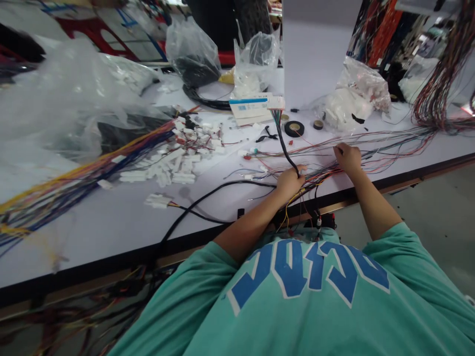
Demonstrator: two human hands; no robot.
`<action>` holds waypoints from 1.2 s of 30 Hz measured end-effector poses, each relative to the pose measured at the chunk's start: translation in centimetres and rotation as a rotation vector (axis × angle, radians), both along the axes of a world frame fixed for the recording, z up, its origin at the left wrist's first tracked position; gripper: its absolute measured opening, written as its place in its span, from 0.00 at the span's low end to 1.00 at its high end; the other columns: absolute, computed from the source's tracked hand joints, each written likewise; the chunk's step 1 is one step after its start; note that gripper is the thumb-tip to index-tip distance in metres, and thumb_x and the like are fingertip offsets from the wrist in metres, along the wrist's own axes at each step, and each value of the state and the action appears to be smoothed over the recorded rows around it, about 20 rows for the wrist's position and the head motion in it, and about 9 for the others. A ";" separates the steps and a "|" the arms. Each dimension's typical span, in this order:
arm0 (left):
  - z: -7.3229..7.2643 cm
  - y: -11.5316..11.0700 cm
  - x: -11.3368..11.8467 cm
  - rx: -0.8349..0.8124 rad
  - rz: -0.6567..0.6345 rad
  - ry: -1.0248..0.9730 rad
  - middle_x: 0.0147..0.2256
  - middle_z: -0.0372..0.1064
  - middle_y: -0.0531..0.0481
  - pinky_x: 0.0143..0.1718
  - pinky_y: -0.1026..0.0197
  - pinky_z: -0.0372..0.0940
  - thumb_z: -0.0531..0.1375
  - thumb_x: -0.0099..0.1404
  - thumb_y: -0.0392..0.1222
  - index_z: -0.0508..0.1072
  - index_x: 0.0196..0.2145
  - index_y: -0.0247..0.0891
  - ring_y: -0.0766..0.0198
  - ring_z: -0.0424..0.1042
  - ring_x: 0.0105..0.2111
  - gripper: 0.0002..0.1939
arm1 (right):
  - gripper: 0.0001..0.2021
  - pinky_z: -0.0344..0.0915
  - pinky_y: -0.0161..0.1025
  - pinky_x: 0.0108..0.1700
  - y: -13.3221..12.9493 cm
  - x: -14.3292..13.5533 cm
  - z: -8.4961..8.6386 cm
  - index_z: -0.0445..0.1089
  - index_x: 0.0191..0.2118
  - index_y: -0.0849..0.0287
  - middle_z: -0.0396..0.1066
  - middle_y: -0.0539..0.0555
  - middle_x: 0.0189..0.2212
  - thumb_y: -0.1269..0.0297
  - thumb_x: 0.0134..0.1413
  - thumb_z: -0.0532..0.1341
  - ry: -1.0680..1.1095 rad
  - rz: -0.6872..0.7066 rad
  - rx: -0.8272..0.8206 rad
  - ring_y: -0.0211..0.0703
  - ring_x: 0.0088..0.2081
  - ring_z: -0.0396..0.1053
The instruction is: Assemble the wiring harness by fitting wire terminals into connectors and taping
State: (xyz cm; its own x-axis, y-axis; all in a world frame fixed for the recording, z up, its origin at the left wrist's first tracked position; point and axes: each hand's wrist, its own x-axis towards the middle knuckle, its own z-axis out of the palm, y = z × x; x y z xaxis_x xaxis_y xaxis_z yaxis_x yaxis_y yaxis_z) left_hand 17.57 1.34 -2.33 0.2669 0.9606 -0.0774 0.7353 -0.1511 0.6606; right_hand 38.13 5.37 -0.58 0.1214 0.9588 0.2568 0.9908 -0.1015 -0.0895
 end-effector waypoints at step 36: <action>1.9 -4.7 -13.6 -0.312 0.836 -0.919 0.18 0.67 0.56 0.11 0.71 0.52 0.57 0.53 0.31 0.65 0.19 0.36 0.73 0.59 0.12 0.07 | 0.15 0.51 0.45 0.44 -5.8 -7.3 0.7 0.72 0.45 0.56 0.75 0.59 0.38 0.57 0.55 0.60 -0.142 0.649 -0.305 0.50 0.41 0.69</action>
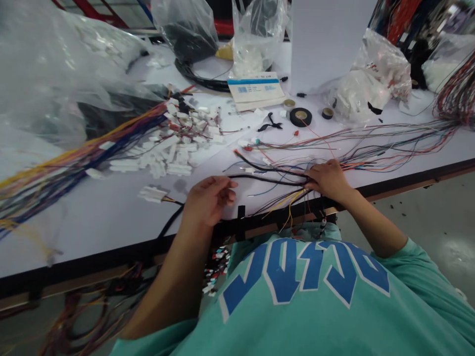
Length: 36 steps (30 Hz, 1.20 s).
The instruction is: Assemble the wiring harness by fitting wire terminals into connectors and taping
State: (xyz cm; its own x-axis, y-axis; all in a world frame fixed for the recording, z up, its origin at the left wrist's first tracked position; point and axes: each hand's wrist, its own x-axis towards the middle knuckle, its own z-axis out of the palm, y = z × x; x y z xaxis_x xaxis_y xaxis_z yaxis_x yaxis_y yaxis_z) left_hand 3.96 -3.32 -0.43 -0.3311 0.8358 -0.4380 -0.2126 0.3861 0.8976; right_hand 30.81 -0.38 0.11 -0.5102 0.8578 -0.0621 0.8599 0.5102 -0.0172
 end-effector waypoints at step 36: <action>-2.7 1.7 9.0 0.656 -0.971 1.338 0.35 0.74 0.43 0.40 0.52 0.62 0.57 0.61 0.38 0.76 0.36 0.37 0.52 0.69 0.41 0.08 | 0.12 0.55 0.44 0.44 0.3 -1.5 -0.4 0.71 0.42 0.58 0.74 0.57 0.43 0.65 0.55 0.53 0.147 -0.306 -0.185 0.51 0.47 0.67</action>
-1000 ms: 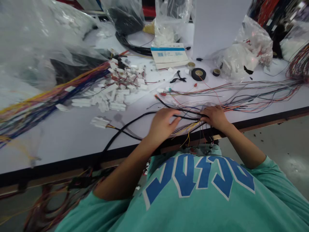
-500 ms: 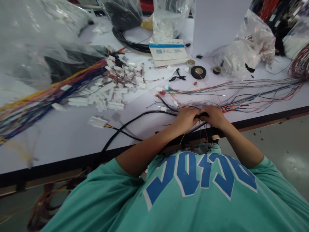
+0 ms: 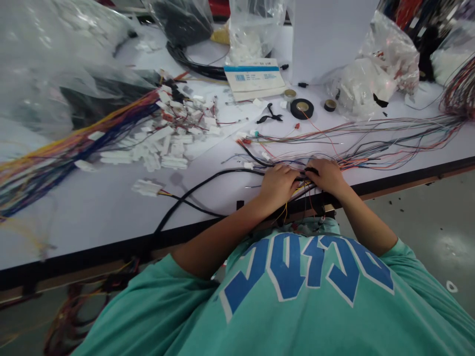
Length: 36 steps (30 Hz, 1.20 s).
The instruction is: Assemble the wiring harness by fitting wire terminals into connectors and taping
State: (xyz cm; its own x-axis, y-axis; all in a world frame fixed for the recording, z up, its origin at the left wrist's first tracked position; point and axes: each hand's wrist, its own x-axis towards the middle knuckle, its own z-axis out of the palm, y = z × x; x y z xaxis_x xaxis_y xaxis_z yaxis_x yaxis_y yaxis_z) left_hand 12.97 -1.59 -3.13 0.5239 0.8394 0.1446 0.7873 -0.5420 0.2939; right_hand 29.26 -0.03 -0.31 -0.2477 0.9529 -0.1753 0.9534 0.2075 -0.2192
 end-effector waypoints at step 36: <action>-0.7 1.9 -0.2 -0.146 -0.082 -0.162 0.30 0.72 0.48 0.42 0.55 0.61 0.57 0.57 0.33 0.72 0.27 0.37 0.58 0.69 0.36 0.04 | 0.11 0.52 0.38 0.38 -0.6 0.8 -2.1 0.74 0.36 0.59 0.73 0.56 0.31 0.64 0.55 0.54 0.070 0.202 0.220 0.45 0.36 0.66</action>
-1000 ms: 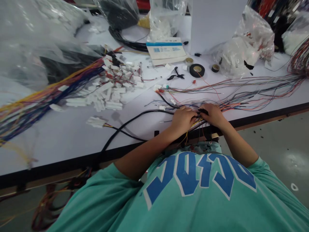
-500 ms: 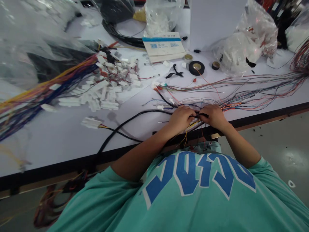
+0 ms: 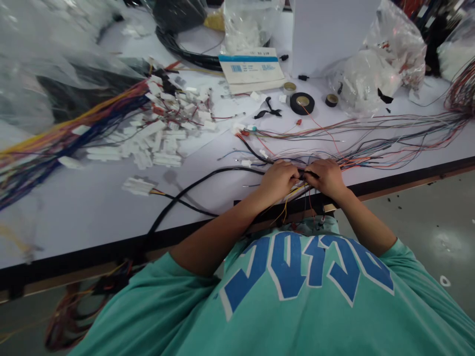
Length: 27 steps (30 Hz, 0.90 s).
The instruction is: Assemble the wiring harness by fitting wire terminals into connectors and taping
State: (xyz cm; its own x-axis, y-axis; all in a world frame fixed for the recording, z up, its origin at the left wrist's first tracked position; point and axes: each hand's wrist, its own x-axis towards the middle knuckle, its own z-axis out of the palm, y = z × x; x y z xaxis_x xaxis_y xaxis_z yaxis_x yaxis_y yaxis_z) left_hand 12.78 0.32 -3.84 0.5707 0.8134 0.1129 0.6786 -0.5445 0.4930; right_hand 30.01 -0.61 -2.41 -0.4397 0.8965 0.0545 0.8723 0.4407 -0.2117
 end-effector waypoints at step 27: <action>-0.5 0.4 -0.2 0.000 -0.078 -0.110 0.35 0.75 0.48 0.43 0.58 0.63 0.52 0.60 0.34 0.73 0.36 0.38 0.61 0.72 0.38 0.11 | 0.11 0.55 0.39 0.42 0.0 0.0 -0.4 0.74 0.37 0.59 0.75 0.56 0.36 0.67 0.54 0.54 0.086 -0.089 -0.054 0.46 0.40 0.68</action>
